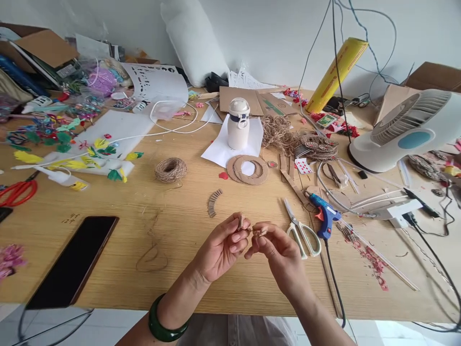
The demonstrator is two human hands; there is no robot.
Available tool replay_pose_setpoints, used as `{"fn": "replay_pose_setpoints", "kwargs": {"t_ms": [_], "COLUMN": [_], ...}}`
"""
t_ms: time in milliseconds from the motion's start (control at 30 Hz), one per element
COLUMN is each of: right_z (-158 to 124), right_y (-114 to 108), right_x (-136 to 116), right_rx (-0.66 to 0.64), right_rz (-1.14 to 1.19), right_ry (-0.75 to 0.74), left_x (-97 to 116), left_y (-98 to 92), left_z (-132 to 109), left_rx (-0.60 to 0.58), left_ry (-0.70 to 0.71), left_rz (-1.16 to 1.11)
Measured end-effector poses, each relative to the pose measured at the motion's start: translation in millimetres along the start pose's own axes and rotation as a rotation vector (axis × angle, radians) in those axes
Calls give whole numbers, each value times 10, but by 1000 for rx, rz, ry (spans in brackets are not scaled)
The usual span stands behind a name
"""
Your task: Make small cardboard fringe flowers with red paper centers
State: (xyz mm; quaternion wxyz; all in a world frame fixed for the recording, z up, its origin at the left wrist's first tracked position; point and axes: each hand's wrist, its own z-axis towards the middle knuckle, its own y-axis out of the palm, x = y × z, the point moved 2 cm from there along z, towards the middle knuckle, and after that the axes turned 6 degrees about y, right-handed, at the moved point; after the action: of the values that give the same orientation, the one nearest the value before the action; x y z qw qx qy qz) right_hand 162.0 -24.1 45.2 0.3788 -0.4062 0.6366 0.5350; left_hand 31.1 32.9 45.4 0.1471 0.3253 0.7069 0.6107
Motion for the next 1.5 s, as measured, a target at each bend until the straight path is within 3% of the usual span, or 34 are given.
{"fn": "replay_pose_setpoints", "kwargs": {"t_ms": [133, 300, 467, 700, 1500], "right_z": [-57, -100, -103, -88, -67], "right_y": [8, 20, 35, 43, 42], "right_x": [59, 57, 22, -6, -12], "right_rx": [20, -2, -1, 41, 17], "right_rz": [105, 207, 202, 72, 76], "right_ry": [-33, 151, 222, 228, 274], "left_x": [-51, -137, -190, -212, -214], "left_y": [-134, -210, -234, -241, -231], "left_z": [-90, -172, -216, -251, -273], "left_rx": [75, 93, 106, 48, 133], "left_ry": [32, 22, -2, -1, 28], "left_rz": [18, 94, 167, 291, 419]}}
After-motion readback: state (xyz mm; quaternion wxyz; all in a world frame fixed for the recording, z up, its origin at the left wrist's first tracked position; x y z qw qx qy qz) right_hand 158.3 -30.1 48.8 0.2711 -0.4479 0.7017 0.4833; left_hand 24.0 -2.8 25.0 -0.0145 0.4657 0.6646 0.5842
